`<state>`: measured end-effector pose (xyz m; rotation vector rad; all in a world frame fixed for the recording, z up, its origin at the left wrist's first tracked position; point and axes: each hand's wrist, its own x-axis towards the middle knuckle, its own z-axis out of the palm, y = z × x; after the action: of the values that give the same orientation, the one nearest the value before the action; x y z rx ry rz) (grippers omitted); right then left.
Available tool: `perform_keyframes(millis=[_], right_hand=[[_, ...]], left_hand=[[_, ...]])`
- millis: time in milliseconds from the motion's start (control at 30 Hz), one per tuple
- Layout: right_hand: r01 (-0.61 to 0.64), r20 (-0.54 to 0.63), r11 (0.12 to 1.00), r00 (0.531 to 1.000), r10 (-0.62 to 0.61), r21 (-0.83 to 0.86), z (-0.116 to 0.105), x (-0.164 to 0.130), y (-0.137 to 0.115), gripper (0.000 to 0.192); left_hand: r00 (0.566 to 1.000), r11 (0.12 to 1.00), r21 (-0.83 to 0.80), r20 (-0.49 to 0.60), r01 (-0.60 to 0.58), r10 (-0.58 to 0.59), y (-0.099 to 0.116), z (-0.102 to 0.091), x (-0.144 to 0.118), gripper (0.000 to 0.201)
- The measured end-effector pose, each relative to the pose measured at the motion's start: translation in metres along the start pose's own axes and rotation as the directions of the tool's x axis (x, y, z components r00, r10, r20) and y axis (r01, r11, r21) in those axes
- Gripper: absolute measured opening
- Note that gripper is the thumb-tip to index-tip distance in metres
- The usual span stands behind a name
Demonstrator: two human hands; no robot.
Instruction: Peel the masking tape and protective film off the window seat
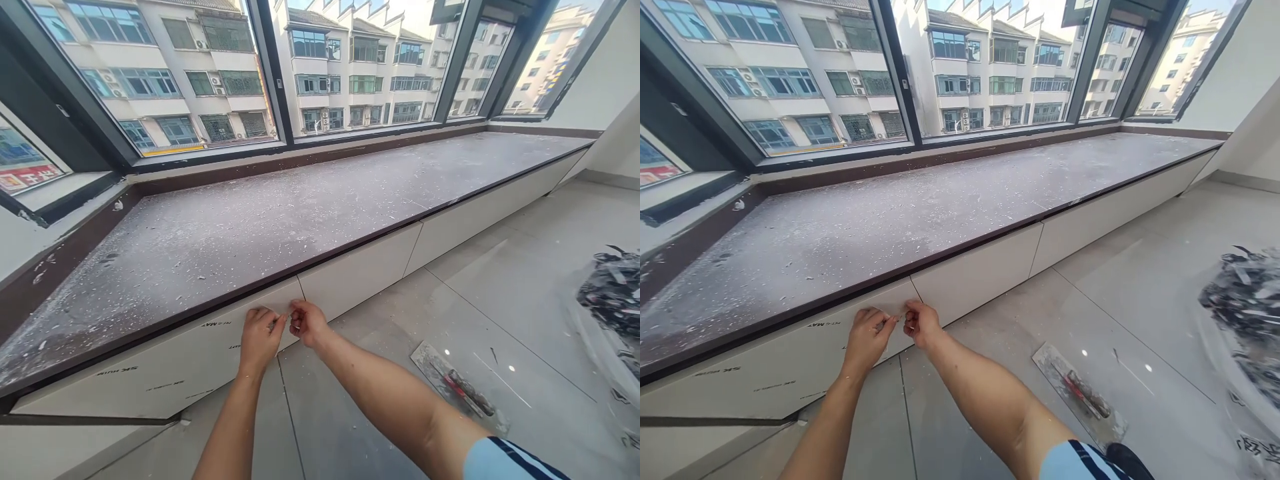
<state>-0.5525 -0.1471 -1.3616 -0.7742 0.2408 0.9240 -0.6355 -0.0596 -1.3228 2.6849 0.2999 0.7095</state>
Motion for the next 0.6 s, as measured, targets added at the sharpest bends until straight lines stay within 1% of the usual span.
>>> perform_keyframes(millis=[67,133,200,267,333,400,500,600], right_hand=[[0.055,-0.006,0.997,0.998,-0.056,-0.052,-0.004,0.004,0.004,0.010],[0.105,-0.008,0.993,0.994,-0.105,-0.050,-0.007,0.005,0.014,0.010],[0.121,-0.021,0.993,0.992,-0.121,0.003,-0.010,0.002,0.026,0.010],[0.117,-0.037,0.990,0.993,-0.115,0.077,-0.009,-0.004,0.040,0.010],[0.099,-0.047,0.985,0.995,-0.093,0.139,-0.006,-0.012,0.052,0.011],[0.059,-0.054,0.978,0.997,-0.049,0.200,-0.001,-0.021,0.063,0.012],[-0.012,-0.019,0.965,1.000,0.018,0.262,0.002,-0.032,0.070,0.014],[-0.088,0.027,0.962,0.996,0.084,0.260,-0.002,-0.032,0.061,0.025]], left_hand=[[0.999,0.999,-0.011,0.043,-0.030,0.031,-0.003,-0.005,-0.001,0.029],[0.997,0.999,-0.012,0.067,-0.043,0.044,-0.005,-0.009,-0.002,0.030],[0.993,0.997,0.015,0.097,-0.072,0.071,-0.007,-0.011,-0.003,0.032],[0.984,0.990,0.059,0.136,-0.127,0.118,-0.009,-0.013,-0.003,0.031],[0.974,0.979,0.112,0.167,-0.173,0.153,-0.009,-0.012,-0.003,0.030],[0.972,0.965,0.190,0.181,-0.183,0.148,-0.008,-0.010,-0.002,0.032],[0.983,0.937,0.325,0.164,-0.129,0.078,-0.003,-0.005,-0.002,0.037],[0.992,0.933,0.355,0.124,-0.061,0.018,-0.001,-0.001,-0.003,0.038]])
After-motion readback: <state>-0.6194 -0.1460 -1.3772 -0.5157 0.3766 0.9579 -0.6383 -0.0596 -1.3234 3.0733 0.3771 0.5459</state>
